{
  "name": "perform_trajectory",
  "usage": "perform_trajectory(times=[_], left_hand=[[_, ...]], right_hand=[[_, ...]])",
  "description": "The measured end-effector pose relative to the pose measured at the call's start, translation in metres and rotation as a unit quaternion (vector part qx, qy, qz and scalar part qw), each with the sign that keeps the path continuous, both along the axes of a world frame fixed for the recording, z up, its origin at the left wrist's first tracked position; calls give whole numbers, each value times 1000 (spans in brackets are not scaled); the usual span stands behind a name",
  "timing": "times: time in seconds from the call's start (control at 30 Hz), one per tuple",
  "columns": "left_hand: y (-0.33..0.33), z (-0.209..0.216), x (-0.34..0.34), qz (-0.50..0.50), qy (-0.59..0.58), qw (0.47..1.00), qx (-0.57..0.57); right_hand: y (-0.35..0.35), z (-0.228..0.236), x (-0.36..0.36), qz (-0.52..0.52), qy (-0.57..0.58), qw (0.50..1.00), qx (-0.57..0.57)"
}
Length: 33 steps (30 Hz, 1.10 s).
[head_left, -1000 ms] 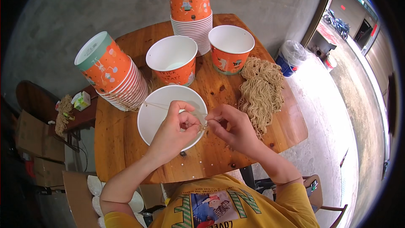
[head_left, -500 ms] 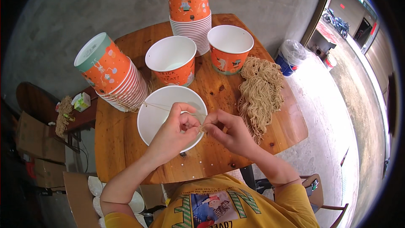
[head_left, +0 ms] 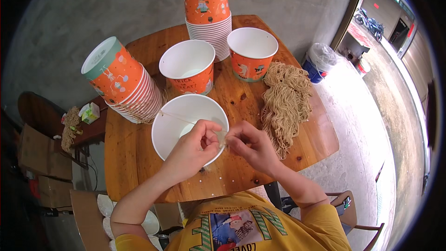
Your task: Tying thin fiber strings to the pre-punched holes on the rims of paper bowls.
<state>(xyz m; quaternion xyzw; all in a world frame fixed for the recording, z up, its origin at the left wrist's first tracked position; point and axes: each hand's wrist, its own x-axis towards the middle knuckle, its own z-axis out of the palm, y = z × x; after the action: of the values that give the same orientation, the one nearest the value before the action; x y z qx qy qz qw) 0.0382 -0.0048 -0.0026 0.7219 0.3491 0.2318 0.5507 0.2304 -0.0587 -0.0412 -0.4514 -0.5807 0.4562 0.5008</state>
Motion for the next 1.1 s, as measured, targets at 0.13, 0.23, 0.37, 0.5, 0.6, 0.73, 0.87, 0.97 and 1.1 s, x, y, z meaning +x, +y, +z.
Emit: perform_trajectory(times=[0.13,0.23,0.37,0.5,0.6,0.73,0.87,0.97,1.1], left_hand=[[-2,2,1,15,53,995,81],[-4,5,2,21,70,986,149],[-6,11,4,26,85,982,164],[-6,11,5,23,95,981,166],[-6,10,6,22,90,974,205],[-5,9,6,20,94,960,261],[-4,10,5,11,118,947,297],[-5,11,6,19,135,926,352],[-5,10,6,27,139,895,423]], right_hand=[[-5,-1,-1,0,-4,1000,-8],[-8,-4,-2,-13,13,1000,10],[-14,-8,-3,0,35,999,-21],[-19,-11,-5,-11,11,1000,4],[-22,-16,-6,-22,-4,1000,21],[-26,-19,-10,-31,5,999,-4],[-24,-18,-15,-62,-70,993,72],[-21,-18,-20,-90,-125,978,144],[-17,-22,-28,-111,-144,962,204]])
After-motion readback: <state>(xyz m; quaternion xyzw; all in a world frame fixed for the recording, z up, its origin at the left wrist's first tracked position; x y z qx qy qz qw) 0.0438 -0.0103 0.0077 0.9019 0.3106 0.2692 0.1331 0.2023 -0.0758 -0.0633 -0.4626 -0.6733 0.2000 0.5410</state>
